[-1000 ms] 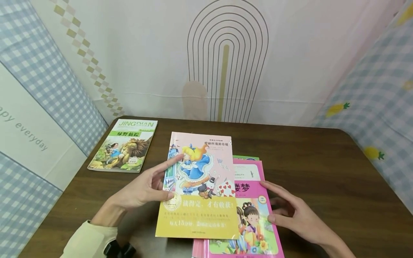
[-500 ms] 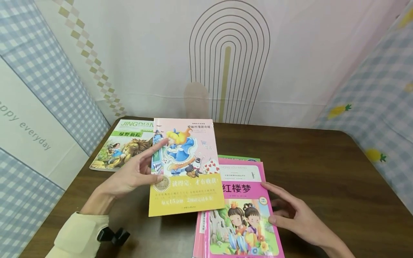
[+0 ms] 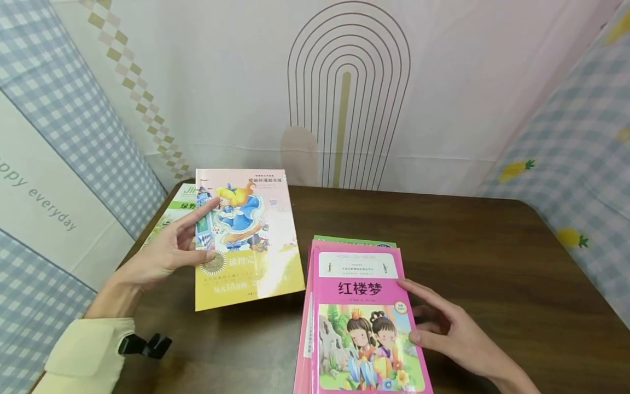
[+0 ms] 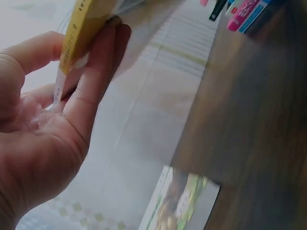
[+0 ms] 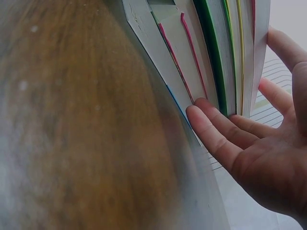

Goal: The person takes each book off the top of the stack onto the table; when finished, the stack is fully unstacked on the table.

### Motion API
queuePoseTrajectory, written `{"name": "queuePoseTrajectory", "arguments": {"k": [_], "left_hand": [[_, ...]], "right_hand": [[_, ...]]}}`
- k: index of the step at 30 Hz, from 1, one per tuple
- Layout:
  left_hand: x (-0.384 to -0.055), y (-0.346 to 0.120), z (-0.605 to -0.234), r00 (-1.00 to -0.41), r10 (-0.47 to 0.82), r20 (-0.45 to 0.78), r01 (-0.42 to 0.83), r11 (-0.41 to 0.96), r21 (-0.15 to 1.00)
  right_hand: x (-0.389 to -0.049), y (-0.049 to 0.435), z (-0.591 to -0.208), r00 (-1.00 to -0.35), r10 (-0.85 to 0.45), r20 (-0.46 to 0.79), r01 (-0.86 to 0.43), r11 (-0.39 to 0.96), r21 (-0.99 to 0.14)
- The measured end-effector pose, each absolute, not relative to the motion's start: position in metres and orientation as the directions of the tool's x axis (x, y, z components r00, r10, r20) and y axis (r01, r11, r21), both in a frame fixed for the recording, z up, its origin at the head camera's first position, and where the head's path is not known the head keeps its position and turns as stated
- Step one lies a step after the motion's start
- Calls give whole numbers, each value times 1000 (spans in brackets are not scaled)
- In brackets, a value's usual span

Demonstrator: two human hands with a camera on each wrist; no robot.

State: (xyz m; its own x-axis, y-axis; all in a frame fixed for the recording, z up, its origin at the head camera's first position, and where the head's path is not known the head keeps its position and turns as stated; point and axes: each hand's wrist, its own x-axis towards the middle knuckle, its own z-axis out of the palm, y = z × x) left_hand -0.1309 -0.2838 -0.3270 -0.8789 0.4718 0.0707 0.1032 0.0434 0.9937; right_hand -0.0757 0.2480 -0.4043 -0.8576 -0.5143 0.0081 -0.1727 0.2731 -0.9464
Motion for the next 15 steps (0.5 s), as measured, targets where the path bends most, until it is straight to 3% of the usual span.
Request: {"name": "queuePoseTrajectory", "arguments": {"k": [11,15], "left_hand": [[-153,-293,-353,-902,428,-55,74,278,958],[-168,-291,-360,-883,461,-85,69,308,949]], "right_hand": [[-75,248,-404,-856,-517,-8,-152,266,-952],[-75,248,-405,-859,-512,-15,-148,278,-949]]}}
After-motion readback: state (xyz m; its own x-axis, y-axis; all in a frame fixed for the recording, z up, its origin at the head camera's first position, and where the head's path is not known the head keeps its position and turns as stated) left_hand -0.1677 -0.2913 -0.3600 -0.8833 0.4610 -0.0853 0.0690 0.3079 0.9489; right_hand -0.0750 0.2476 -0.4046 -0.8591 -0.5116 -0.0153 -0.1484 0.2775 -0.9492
